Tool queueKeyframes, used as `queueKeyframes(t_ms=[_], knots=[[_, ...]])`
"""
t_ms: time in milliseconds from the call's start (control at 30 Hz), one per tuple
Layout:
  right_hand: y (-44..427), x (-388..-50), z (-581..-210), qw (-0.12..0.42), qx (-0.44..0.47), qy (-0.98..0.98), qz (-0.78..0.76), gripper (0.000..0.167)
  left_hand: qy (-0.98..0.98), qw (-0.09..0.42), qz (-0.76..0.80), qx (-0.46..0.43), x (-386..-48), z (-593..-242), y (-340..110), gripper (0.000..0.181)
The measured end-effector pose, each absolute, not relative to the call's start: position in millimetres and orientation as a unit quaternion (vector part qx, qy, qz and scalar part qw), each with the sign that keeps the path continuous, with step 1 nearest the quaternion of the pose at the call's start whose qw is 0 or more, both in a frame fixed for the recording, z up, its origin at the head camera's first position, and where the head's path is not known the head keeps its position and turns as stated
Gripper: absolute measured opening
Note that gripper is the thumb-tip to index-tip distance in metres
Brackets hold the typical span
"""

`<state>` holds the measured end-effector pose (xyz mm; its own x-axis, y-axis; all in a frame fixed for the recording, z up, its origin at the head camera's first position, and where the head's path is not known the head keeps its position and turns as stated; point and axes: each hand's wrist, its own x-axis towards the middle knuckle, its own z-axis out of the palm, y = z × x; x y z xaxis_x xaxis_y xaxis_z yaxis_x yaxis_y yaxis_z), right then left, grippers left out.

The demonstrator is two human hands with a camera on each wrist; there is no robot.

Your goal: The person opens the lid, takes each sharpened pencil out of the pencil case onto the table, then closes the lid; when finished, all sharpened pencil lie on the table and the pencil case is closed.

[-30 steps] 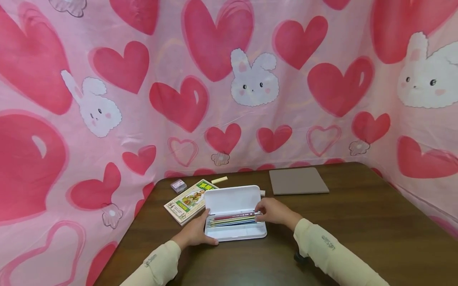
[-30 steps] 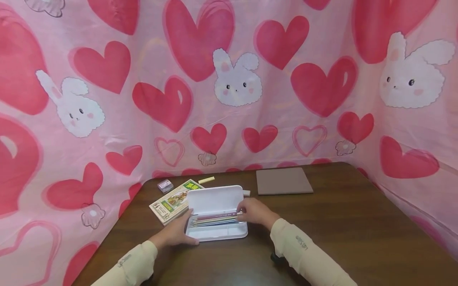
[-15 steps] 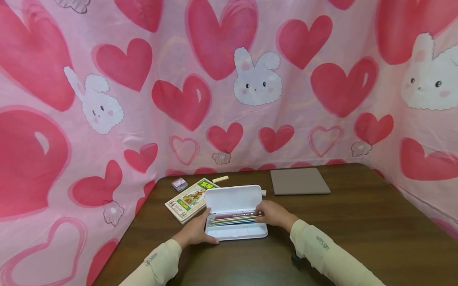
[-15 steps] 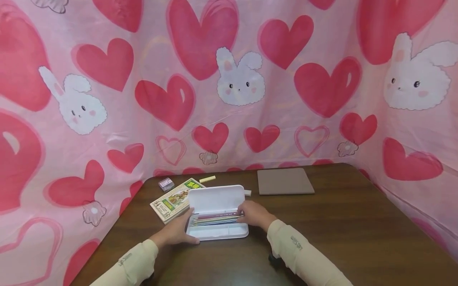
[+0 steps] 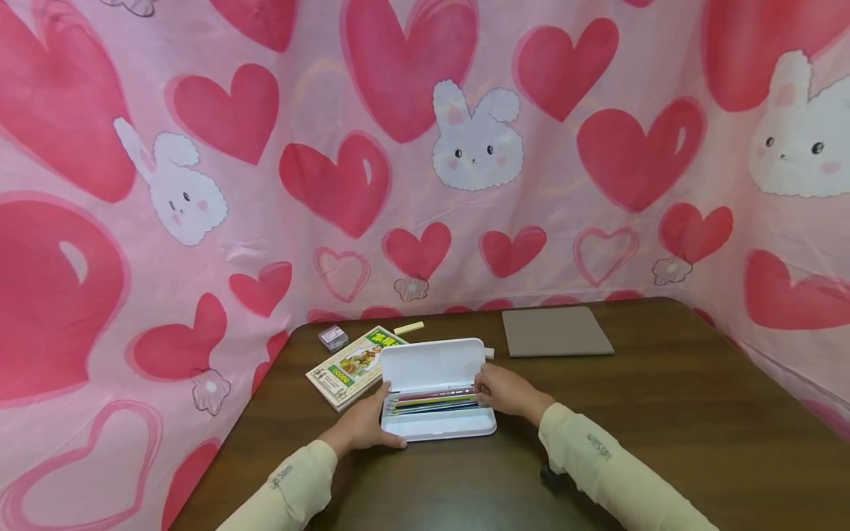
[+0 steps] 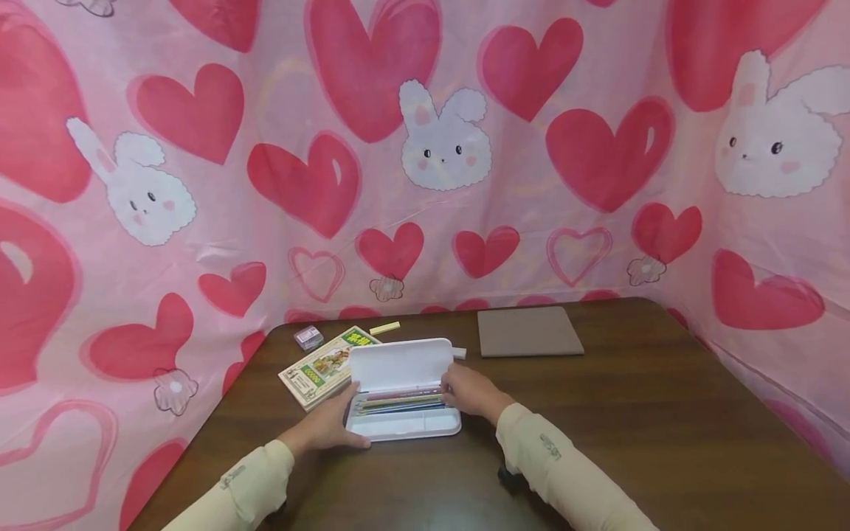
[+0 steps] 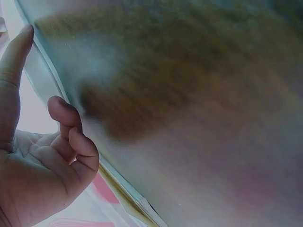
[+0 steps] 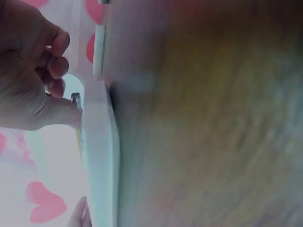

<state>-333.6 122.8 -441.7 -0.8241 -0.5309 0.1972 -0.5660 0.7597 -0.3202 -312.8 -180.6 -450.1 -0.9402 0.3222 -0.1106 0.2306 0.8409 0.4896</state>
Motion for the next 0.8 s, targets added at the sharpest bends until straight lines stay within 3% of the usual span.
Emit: queueKeyframes(t_ms=[433,800], knots=[[186.4,-330.0,-420.9,0.1,0.329,-0.916,0.208,0.004,0.958,0.088,0.231,0.143,-316.1,-453.0,-179.6,0.119],[262.6,-332.0,-431.3,0.124,0.3,-0.919,0.224,0.007,0.958,0.088,0.233,0.143,-314.1,-451.4,-179.4,0.117]])
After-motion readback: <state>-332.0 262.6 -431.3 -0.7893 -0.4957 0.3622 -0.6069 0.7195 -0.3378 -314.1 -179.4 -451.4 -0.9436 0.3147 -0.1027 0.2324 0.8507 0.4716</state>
